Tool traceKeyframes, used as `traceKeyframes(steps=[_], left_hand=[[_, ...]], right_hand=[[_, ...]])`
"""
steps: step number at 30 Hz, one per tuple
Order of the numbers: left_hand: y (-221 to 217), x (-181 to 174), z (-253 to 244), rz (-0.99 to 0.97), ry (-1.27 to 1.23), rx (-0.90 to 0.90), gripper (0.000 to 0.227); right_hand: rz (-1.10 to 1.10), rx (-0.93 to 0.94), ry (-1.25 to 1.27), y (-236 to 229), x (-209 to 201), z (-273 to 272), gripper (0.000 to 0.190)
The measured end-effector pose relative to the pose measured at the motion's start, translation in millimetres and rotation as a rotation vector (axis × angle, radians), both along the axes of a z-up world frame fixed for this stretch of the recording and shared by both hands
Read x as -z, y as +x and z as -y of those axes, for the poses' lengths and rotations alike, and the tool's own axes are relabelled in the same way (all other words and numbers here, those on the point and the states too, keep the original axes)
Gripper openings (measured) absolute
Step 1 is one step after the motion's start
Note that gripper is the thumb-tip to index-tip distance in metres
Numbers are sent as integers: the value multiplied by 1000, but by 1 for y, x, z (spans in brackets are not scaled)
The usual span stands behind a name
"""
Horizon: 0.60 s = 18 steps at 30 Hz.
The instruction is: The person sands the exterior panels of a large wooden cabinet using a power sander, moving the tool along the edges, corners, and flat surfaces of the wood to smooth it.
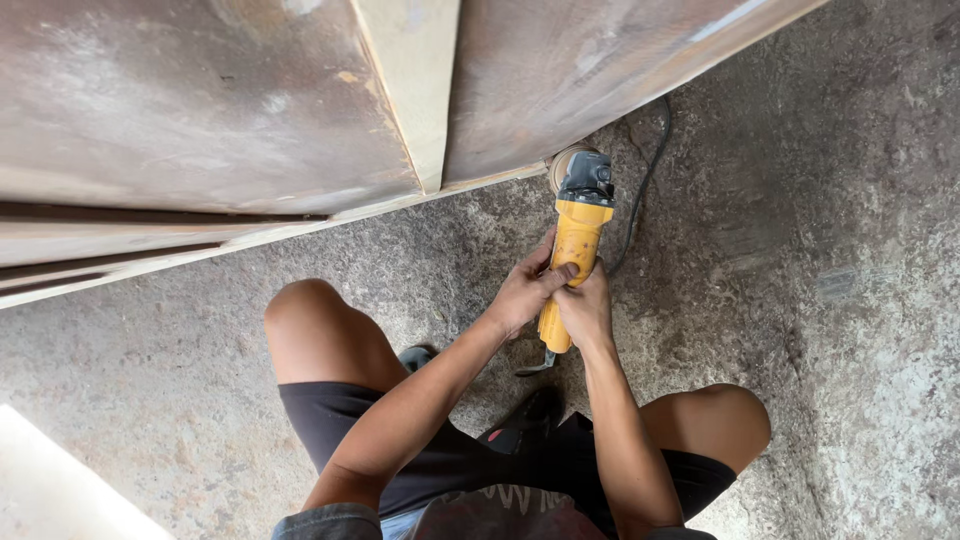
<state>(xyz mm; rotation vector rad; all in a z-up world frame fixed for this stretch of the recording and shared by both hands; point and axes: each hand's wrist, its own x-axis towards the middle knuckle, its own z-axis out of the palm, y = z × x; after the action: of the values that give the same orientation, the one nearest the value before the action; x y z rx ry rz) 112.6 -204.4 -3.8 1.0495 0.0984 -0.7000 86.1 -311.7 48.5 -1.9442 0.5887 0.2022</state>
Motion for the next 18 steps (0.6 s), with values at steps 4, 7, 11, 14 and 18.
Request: traceKeyframes(steps=[4,7,11,14,18], left_hand=[[4,11,-5,48,7,6,88],[6,10,-11,44,-30,5,89],[10,11,-15,9,-48,14,90],[13,14,-16,7,-74,9,90],[14,19,-14,-16,-46,20,90]], right_hand=[[17,-8,18,4,10,-2,43],[89,-21,2,5,15,-7,42],[53,-11,-43,7,18,-10,42],[53,-19,-77,11,18,-11,41],[13,-49,-106,13,17,-9,39]])
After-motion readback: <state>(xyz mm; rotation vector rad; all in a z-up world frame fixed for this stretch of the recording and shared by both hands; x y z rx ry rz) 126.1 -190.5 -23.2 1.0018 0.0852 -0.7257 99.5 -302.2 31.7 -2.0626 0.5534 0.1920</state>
